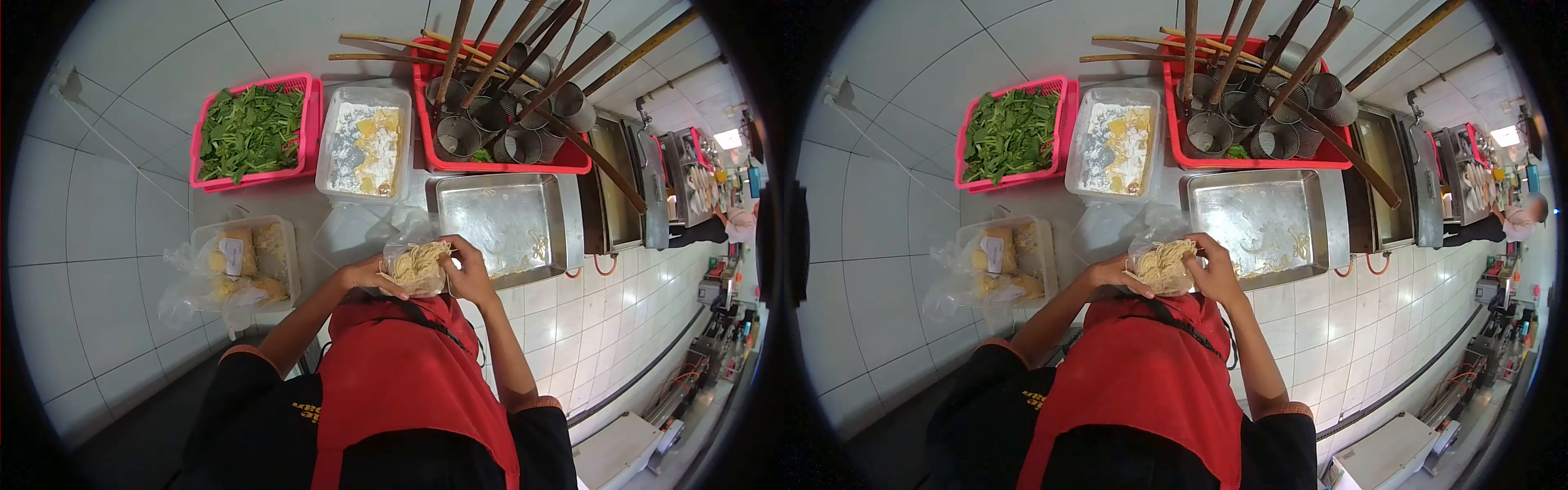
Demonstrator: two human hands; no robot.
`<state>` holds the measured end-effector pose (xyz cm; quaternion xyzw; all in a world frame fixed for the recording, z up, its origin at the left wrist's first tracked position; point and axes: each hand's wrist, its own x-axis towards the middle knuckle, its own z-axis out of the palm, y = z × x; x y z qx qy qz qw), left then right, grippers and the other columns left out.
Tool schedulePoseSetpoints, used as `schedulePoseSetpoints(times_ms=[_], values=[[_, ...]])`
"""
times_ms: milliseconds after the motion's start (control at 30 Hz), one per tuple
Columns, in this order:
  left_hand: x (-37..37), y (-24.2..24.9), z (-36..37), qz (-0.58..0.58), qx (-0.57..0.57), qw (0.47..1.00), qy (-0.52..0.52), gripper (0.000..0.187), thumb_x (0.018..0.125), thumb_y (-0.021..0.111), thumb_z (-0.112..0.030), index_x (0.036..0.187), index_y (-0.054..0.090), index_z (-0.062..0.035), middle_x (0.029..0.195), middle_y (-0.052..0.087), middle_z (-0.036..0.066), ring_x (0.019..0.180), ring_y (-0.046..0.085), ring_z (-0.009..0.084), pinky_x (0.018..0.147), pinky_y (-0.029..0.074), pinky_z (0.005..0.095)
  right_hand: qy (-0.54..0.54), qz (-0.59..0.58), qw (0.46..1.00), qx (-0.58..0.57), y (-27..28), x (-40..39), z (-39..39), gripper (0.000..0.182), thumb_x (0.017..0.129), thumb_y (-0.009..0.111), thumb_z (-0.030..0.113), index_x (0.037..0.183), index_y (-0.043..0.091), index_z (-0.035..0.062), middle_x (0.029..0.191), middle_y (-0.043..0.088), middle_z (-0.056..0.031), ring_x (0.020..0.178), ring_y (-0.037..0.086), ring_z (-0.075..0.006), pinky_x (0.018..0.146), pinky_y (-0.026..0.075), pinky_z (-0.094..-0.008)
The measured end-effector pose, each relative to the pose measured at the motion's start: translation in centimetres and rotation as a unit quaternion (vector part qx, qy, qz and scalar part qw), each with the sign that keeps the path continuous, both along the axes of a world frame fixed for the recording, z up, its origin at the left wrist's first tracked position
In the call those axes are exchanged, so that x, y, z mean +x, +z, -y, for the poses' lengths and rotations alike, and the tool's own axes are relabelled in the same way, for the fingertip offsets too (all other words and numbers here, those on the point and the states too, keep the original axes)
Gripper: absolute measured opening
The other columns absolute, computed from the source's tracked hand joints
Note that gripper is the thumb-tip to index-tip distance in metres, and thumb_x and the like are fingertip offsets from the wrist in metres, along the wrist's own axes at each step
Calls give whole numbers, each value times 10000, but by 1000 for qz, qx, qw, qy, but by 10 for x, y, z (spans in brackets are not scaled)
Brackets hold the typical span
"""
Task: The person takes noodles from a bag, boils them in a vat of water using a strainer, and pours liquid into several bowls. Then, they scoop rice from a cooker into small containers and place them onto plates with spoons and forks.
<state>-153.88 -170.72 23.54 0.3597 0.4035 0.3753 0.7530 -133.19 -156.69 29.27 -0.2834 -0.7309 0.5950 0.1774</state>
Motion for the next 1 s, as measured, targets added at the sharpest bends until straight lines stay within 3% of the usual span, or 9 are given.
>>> schedulePoseSetpoints(times_ms=[167, 233, 467, 567, 700, 767, 900, 967, 1000], values=[[1, 15, -4, -36, -23, 999, 26, 753, 749, 858, -95, 1394, 472, -57, 1255, 613, 35, 1153, 562, 138, 987, 461, 300, 83, 84, 974, 191, 19, -4, 2, 299, 807, 754, 84, 1061, 631, -14, 1088, 613, -135, 1019, 596, -265, 916, 472, -356], [6, 23, -7, -31, -59, 997, 34, 726, 768, 849, -103, 1386, 470, -57, 1265, 600, 38, 1139, 567, 131, 985, 463, 287, 38, 34, 982, 183, 19, -5, 6, 297, 806, 768, 100, 1048, 639, -15, 1085, 613, -135, 1032, 578, -265, 924, 458, -357], [30, 20, 10, -61, 69, 983, 160, 688, 800, 830, -141, 1385, 478, -51, 1288, 587, 50, 1131, 575, 140, 988, 472, 311, -109, -72, 991, 18, 5, -10, 32, 279, 778, 779, 86, 1007, 654, -15, 1062, 616, -138, 993, 556, -277, 903, 433, -356], [32, 9, 15, -80, 62, 978, 181, 671, 819, 807, -126, 1388, 461, -44, 1293, 579, 61, 1142, 570, 144, 1005, 464, 311, -39, -54, 977, 203, 33, -8, 34, 263, 797, 772, 98, 1001, 653, -19, 1033, 623, -130, 1009, 559, -248, 931, 426, -342], [34, -12, 15, -147, 162, 952, 215, 623, 840, 780, -108, 1373, 463, -44, 1271, 590, 70, 1138, 575, 147, 996, 469, 313, -79, -189, 979, -15, 38, -10, 43, 250, 971, 623, 209, 1051, 634, -27, 1066, 642, -107, 1042, 542, -182, 928, 432, -318], [41, -4, 12, -163, 170, 933, 272, 515, 881, 741, -141, 1324, 506, -27, 1220, 616, 84, 1127, 587, 166, 978, 479, 331, -245, -139, 958, -63, 18, 0, 33, 305, 1040, 498, 258, 1128, 579, -23, 1112, 620, -106, 1012, 552, -179, 905, 451, -315], [44, 13, 14, -318, 190, 880, 298, 327, 938, 650, -139, 1212, 571, 20, 1118, 658, 154, 1036, 610, 214, 923, 486, 358, -383, -133, 885, 227, 4, 25, -15, 328, 1051, 480, 288, 1151, 512, -23, 1102, 572, -122, 935, 557, -208, 845, 472, -327], [49, 10, 22, -359, 228, 854, 299, 293, 949, 620, -136, 1191, 574, 23, 1088, 661, 176, 1002, 625, 256, 911, 489, 377, -436, -23, 838, 326, -33, 39, -37, 353, 1036, 516, 294, 1148, 509, -40, 1058, 570, -146, 912, 549, -255, 835, 468, -360], [53, 18, 26, -258, 213, 885, 323, 276, 938, 599, -107, 1189, 581, 7, 1046, 661, 198, 984, 632, 351, 914, 485, 431, -377, 88, 878, 280, -34, 40, -45, 338, 996, 577, 245, 1156, 516, -47, 1051, 572, -185, 921, 555, -311, 838, 462, -384]])
